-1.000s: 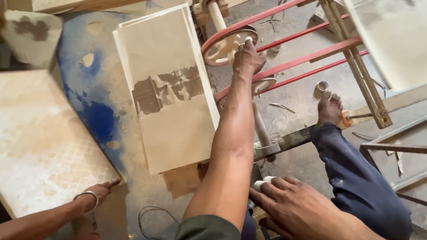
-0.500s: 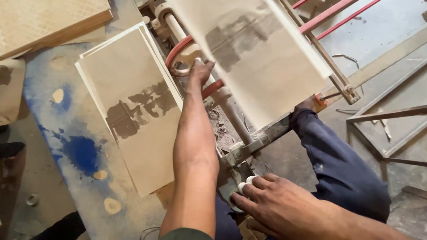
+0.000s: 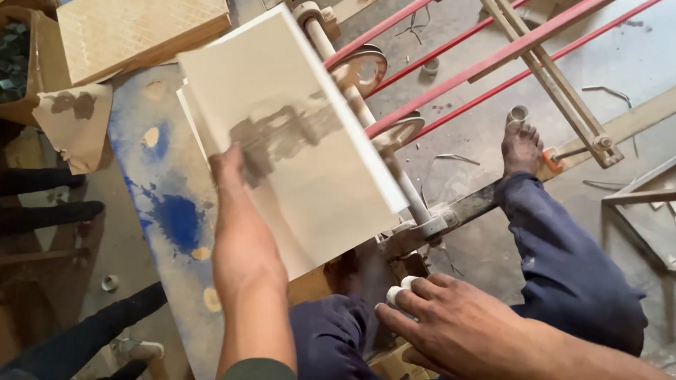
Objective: Operating a tile processing machine by feeding tiles onto a conveyor belt system.
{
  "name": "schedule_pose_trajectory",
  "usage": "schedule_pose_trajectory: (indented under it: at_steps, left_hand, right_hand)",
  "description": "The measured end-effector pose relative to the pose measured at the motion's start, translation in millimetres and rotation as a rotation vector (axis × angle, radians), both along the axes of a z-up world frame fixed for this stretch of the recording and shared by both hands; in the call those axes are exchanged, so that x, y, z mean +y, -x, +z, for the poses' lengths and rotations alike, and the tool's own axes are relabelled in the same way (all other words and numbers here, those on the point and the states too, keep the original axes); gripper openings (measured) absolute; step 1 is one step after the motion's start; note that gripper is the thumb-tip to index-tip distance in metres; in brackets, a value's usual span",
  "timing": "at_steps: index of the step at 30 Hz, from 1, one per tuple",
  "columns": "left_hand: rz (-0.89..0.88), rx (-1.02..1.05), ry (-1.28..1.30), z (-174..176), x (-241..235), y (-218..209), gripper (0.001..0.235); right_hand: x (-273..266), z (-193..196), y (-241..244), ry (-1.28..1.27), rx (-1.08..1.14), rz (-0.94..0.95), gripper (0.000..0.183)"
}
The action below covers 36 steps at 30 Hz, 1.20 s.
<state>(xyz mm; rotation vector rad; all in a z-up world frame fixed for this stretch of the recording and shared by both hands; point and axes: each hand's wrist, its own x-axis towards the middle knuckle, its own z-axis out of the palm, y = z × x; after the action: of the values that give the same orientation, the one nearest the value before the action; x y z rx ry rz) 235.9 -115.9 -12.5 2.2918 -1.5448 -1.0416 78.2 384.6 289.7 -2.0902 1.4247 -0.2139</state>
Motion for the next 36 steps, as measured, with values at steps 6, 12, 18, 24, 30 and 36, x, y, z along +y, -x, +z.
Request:
schedule_pose_trajectory:
  at_steps: [6,12,18,24,30,36]
  left_hand:
    - [0.09,-0.14,0.254,34.3,-0.5,-0.5,0.08]
    - [-0.471,0.009,0.044,-62.0,-13.2,58.8,0.049]
    - [-0.578,0.055,-0.236,-12.1,46.2,93.7,0.048]
    - [-0.575,0.092,-0.398,-20.0,32.5,86.5,0.036]
    - [-0.831,-0.015,-0.298,-149.2,-17.8,84.2,0.035]
    - [-0.987,0.019,-0.217,-55.3,76.4,199.2,0.034]
  right_hand:
    - [-7.2,10.7,-2.0,-0.171,-0.001,-0.057,0.057]
    - [-13.7,10.4,-5.4,-0.168,0.041,-0.037,0.054]
    - [-12.3,4.6,-4.0,-0.157,0.029,-0.073,0.051]
    - [-5.2,-0.8,0.2,-0.061,-0.035,-0.052,0.062]
    - [-9.2,5.2,1.3,-0.083,0.022,-0.084,0.064]
    - [-0.5,-6.9,7.3,-0.007,-0.047,-0.159,0.052]
